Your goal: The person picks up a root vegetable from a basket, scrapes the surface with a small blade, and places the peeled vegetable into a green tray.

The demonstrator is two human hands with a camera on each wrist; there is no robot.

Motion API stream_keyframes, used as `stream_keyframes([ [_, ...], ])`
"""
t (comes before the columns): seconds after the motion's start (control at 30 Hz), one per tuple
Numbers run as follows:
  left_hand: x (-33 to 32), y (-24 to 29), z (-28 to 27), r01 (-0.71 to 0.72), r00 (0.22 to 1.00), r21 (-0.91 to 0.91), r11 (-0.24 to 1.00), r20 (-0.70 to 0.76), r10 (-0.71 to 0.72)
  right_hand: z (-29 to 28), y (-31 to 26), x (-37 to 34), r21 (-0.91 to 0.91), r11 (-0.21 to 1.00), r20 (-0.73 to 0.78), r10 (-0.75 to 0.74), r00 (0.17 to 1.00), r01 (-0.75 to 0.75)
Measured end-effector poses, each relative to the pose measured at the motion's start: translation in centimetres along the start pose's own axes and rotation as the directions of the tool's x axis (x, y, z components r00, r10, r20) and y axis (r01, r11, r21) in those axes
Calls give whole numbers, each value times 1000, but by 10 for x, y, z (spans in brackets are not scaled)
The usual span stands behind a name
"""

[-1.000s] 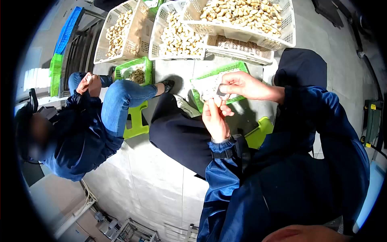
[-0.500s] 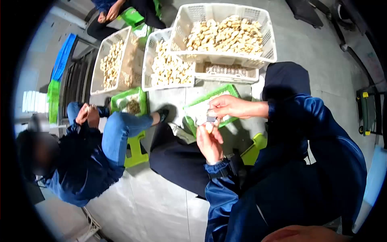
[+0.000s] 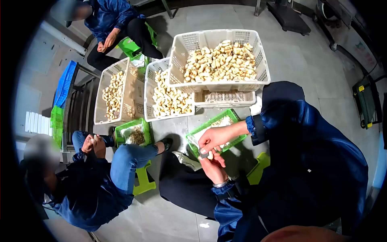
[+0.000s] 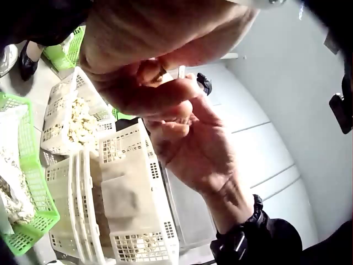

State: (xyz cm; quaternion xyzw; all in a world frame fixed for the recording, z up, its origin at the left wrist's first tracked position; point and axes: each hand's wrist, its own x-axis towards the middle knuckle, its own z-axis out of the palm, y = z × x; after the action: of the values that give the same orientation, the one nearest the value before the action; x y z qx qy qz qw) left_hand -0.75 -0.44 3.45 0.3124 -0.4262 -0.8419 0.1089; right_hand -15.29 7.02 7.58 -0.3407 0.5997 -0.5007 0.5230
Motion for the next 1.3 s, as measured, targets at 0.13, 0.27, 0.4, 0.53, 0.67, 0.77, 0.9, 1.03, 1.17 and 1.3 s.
stream_keyframes([
  [0.13,-1,4,2,-27,999,-85,996,31,30,-48,10,33,218,975,-154,3,988,31],
  [0.27,6,7,9,33,998,18,999,55,-34,-116,-42,64,221,967,-394,-28,919,124],
  [0.4,9,6,6,44,999,63,997,-16,-43,-233,-37,49,-211,934,-686,69,724,-289],
  [0.53,13,7,8,64,998,98,993,-28,-62,-358,74,-19,-470,403,-878,-124,462,-785],
  [0.67,20,2,12,114,993,191,975,-16,-113,-365,98,-40,-425,442,-899,-106,424,-790],
  [0.77,21,-2,12,153,987,243,958,14,-161,-371,113,-35,-380,452,-924,-222,311,-807],
  [0.9,20,-4,12,147,986,245,958,37,-160,-349,60,-46,-394,556,-916,-179,358,-732],
  [1.03,16,-6,7,110,982,174,979,136,-135,-267,-2,-57,-71,974,-605,130,786,-216],
  [1.17,6,10,20,96,977,29,995,189,-100,-135,-32,-59,0,992,-107,128,986,-129],
  [1.3,-4,19,17,153,916,-2,988,375,-141,-58,-9,-51,22,995,193,89,977,-95],
])
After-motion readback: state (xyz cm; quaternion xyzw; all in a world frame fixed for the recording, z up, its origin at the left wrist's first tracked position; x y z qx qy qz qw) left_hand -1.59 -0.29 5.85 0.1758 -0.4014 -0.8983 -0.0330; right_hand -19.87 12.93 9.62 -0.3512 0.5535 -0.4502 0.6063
